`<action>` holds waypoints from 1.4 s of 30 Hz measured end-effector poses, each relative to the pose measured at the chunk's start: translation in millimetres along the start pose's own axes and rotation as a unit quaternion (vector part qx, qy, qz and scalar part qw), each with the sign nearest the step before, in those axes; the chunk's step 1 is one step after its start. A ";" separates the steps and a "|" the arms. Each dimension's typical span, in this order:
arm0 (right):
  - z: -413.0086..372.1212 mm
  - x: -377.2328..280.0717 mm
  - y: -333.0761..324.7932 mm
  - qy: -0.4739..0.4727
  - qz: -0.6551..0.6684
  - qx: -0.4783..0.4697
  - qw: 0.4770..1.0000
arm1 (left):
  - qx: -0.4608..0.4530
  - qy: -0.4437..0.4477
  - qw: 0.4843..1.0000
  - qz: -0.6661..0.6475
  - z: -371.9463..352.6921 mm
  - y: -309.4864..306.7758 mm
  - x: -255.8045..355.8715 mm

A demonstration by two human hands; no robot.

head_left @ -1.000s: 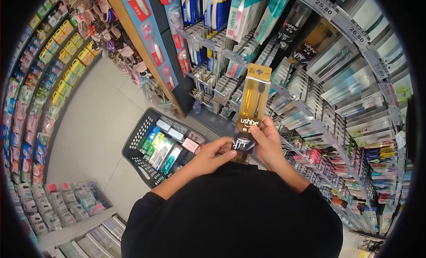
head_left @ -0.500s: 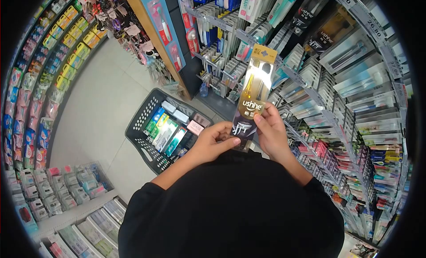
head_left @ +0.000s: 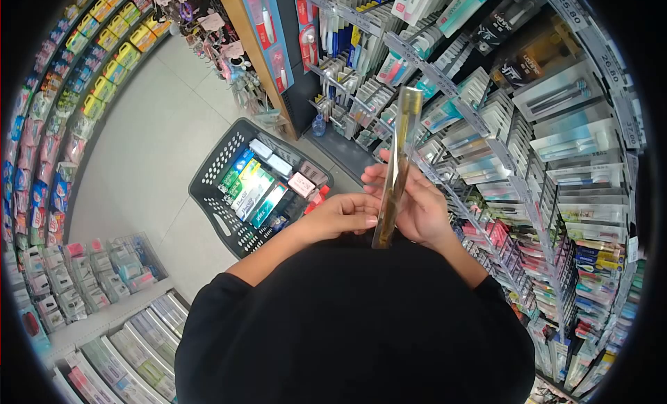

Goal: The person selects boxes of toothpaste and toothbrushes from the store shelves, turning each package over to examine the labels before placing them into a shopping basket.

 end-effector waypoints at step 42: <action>17.4 17.7 -33.3 0.000 0.033 0.099 0.995 | 0.236 0.066 0.958 0.150 -10.5 -24.9 -21.6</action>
Point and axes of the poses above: each hand's wrist, its own z-axis towards the middle knuckle, its own y-axis out of the palm, x = y × z, the point moved 5 cm from there along z, towards the middle knuckle, and after that the axes turned 8 degrees about -x, right-handed, at the moved point
